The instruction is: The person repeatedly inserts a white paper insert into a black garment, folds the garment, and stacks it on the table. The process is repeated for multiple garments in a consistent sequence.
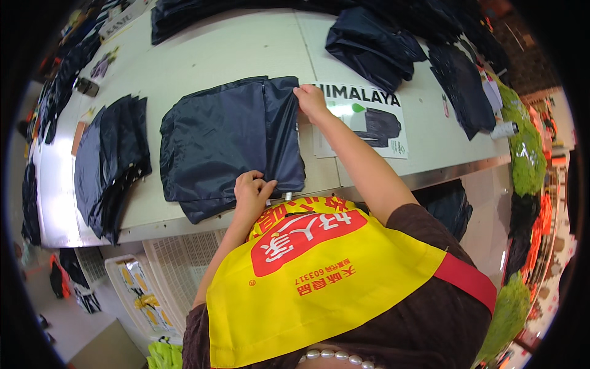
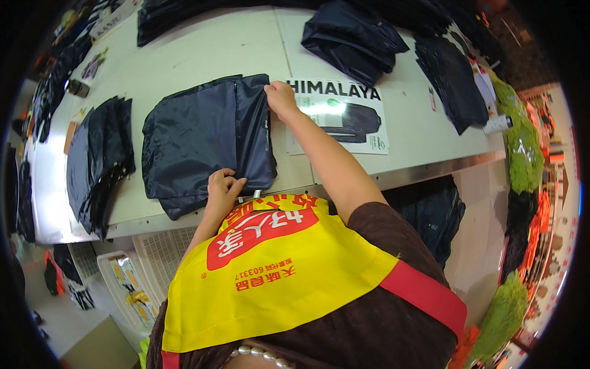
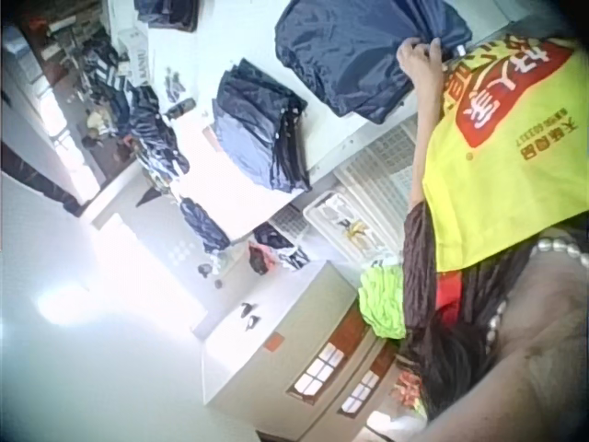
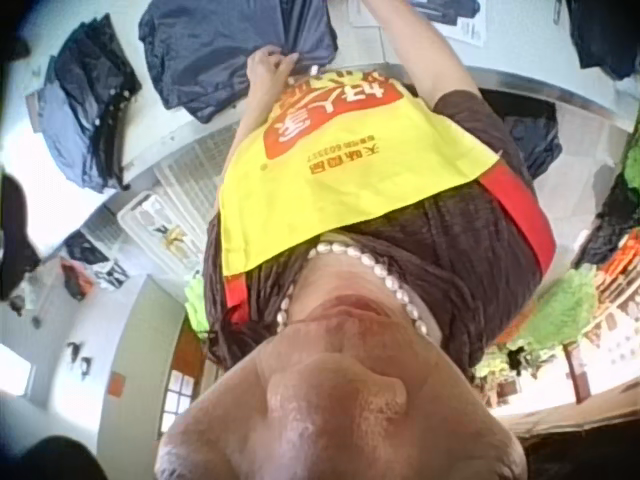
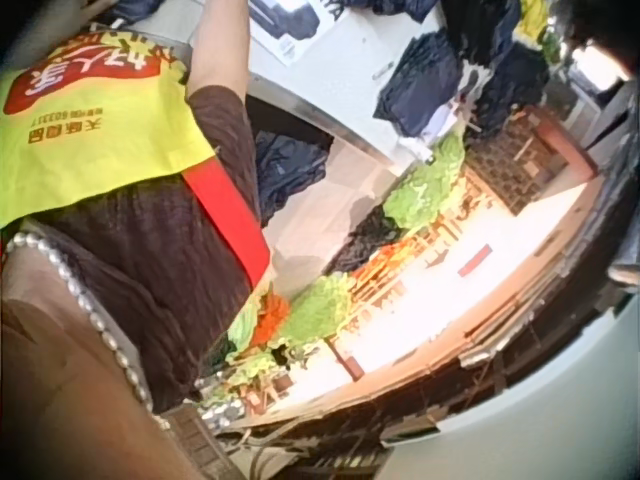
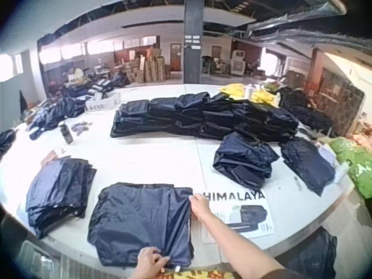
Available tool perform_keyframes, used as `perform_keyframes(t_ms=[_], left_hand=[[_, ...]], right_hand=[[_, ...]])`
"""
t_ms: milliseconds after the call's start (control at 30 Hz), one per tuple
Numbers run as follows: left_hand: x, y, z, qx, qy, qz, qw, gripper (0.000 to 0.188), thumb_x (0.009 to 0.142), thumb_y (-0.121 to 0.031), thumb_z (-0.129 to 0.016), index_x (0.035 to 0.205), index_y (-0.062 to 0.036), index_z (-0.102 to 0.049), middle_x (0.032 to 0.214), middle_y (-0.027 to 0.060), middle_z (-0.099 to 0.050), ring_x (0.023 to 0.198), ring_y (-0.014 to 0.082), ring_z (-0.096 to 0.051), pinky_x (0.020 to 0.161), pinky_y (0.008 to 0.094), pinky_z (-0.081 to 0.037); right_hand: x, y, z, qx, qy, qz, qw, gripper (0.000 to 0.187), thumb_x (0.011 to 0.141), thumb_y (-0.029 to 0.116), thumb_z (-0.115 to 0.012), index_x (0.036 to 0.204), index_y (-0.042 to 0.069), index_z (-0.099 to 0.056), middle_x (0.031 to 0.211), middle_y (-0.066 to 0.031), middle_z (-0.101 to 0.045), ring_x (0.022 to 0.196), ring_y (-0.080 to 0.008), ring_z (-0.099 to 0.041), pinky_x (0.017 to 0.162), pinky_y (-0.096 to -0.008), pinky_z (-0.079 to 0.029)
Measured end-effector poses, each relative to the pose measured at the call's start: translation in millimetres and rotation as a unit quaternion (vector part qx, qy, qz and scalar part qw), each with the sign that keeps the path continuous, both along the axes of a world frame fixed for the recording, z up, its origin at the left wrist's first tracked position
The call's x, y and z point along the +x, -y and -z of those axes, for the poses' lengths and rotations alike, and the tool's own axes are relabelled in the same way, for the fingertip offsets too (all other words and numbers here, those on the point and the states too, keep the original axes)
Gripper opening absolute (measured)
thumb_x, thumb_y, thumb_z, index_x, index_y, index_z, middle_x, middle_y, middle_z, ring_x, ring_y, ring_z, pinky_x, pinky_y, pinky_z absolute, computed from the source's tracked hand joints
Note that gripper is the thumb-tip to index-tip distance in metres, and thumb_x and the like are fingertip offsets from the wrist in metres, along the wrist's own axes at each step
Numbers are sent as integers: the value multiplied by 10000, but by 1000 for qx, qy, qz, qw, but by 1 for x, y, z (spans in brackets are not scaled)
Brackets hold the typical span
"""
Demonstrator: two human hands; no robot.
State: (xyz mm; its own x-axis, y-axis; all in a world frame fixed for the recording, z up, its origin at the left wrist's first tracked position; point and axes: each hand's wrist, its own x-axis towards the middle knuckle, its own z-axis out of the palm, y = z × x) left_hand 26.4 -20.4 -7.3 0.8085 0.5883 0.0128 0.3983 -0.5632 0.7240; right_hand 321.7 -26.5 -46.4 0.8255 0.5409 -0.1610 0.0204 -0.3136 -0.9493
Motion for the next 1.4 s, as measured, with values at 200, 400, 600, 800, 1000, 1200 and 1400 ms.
perform_keyframes(t_ms=[200,400,600,800,1000,1200,1400], left_hand=[[-6,-8,4,-187,87,-105,973,200,816,-162,-637,766,30,-609,1030,158,-608,942,249,-558,843,314,-403],[-42,-19,-19,-304,59,-151,939,280,878,-277,-575,792,-13,-608,734,32,-585,654,117,-532,621,228,-433],[-71,-11,-84,-732,137,-158,649,464,899,-443,-485,1066,-17,-556,1010,129,-611,910,229,-600,758,318,-496],[-56,-58,-89,-564,377,-313,665,380,789,23,-569,1156,60,-476,1115,183,-565,982,289,-587,895,399,-475],[-104,-120,-168,-214,360,-483,769,260,743,-125,-669,927,59,-656,895,135,-642,846,215,-609,802,295,-492],[-260,-337,-105,-354,437,-403,722,203,834,-70,-536,972,70,-583,983,184,-625,913,291,-617,783,387,-541],[-280,-402,-36,-310,556,-482,601,384,826,-186,-568,1152,8,-500,1154,174,-526,1026,318,-521,813,393,-493]], right_hand=[[-54,32,-53,6,-303,-115,946,422,763,334,-651,1037,39,-528,855,-96,-614,728,-222,-620,571,-386,-533],[-108,60,-64,37,-473,-125,871,410,817,53,-556,1209,46,-434,1080,-116,-581,954,-238,-605,770,-399,-529],[-125,47,-120,156,-516,-137,831,391,830,-1,-503,1212,54,-440,1073,-95,-583,937,-228,-610,781,-389,-530],[-139,62,-149,126,-463,-247,842,489,832,96,-591,1280,44,-402,1178,-105,-549,1046,-227,-568,841,-358,-501],[-41,139,-112,-156,68,-403,899,712,737,280,-726,1327,52,-400,1287,-183,-475,1178,-253,-474,942,-346,-417],[64,271,-78,-452,306,-346,763,948,596,274,-790,1379,64,-298,1442,-186,-249,1340,-310,-234,1067,-388,-263],[80,310,-64,-420,383,-376,732,589,723,158,-672,1250,29,-443,1332,-195,-397,1193,-307,-429,951,-374,-392]])
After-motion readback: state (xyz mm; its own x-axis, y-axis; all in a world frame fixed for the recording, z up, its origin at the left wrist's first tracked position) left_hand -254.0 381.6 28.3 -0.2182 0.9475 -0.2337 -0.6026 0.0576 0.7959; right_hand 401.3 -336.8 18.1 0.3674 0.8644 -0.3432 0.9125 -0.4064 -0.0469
